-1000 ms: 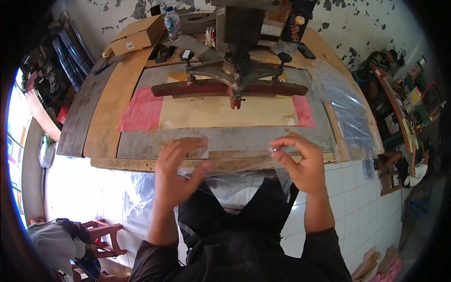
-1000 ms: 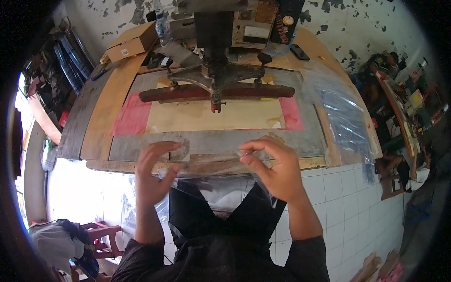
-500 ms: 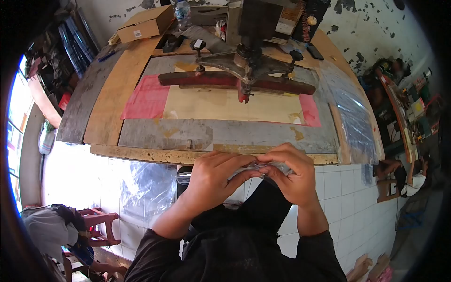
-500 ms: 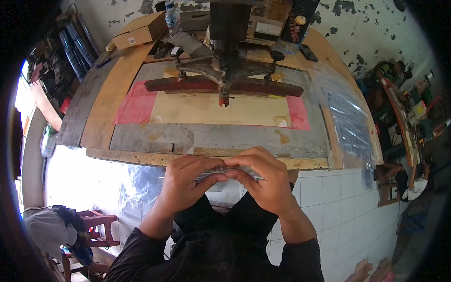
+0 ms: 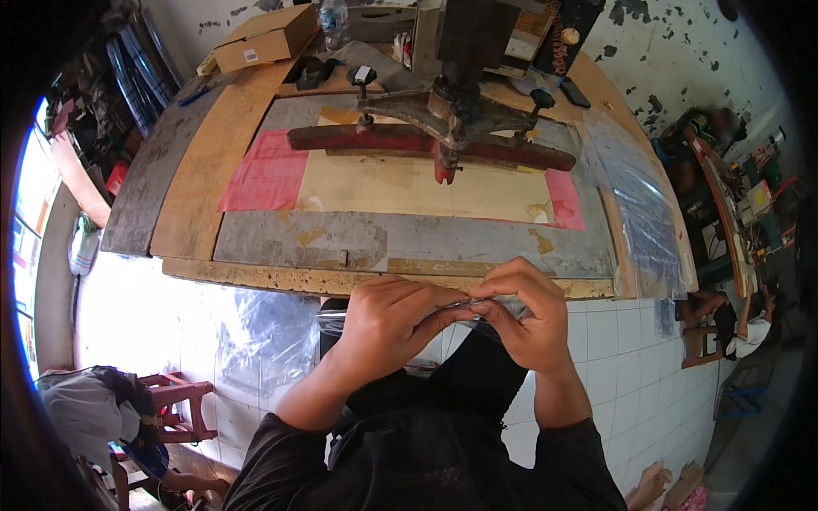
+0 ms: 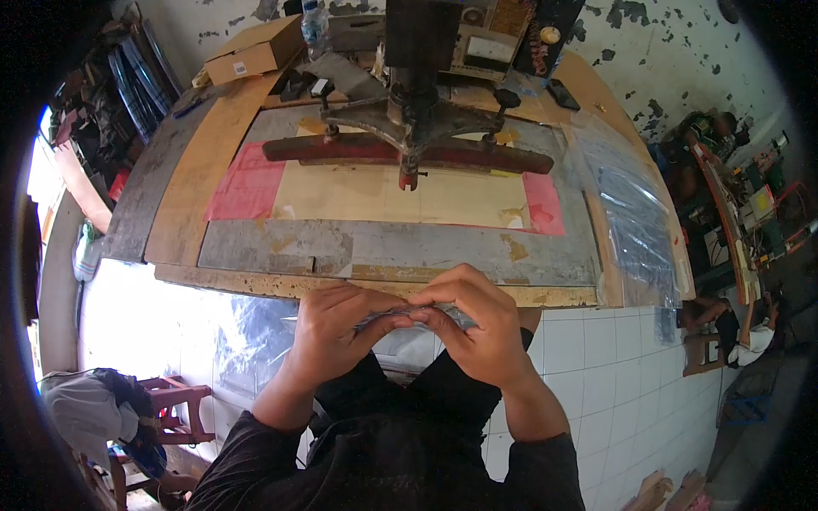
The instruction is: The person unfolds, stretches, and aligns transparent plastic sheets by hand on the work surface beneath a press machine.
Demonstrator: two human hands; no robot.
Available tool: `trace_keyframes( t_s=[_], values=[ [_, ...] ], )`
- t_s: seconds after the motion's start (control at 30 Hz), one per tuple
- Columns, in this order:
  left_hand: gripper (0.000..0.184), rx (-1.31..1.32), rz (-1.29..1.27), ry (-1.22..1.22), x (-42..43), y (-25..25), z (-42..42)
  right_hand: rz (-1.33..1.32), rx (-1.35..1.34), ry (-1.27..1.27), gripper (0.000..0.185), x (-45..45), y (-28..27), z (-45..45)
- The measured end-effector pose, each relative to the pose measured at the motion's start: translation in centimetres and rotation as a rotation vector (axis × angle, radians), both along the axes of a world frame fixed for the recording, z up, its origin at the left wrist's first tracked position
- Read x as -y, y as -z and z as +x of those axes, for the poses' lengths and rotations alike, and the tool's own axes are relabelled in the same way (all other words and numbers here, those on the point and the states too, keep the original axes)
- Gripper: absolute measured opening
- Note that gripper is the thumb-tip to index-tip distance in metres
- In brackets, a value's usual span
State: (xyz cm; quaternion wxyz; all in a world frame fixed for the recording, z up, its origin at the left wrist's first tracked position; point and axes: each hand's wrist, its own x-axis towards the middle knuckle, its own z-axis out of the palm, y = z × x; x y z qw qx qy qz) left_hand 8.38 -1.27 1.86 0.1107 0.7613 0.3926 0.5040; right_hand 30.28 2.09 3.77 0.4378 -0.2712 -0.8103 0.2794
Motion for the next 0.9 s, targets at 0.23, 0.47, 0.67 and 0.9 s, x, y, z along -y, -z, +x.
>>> trace_keyframes(
  t_s=[0.23, 0.47, 0.67, 0.9],
  values=[
    [0.019, 0.037, -0.088, -0.065, -0.1, 0.8, -0.4, 0.072, 0.018, 0.083, 0.03, 0.3, 0.0, -0.3],
    [0.016, 0.384, -0.384, -0.256, -0.8, 0.4, -2.5, 0.604, 0.01, 0.343, 0.027, 7.1, 6.5, 5.4],
    [0.025, 0.533, -0.4, -0.239, -1.4, -0.6, -3.8, 0.075, 0.24, 0.521, 0.02, 12.9, 16.0, 8.5],
    [0.027, 0.513, -0.365, -0.186, -1.4, -1.0, -2.8, -0.42, -0.287, 0.669, 0.027, 10.0, 17.5, 6.9]
  ],
)
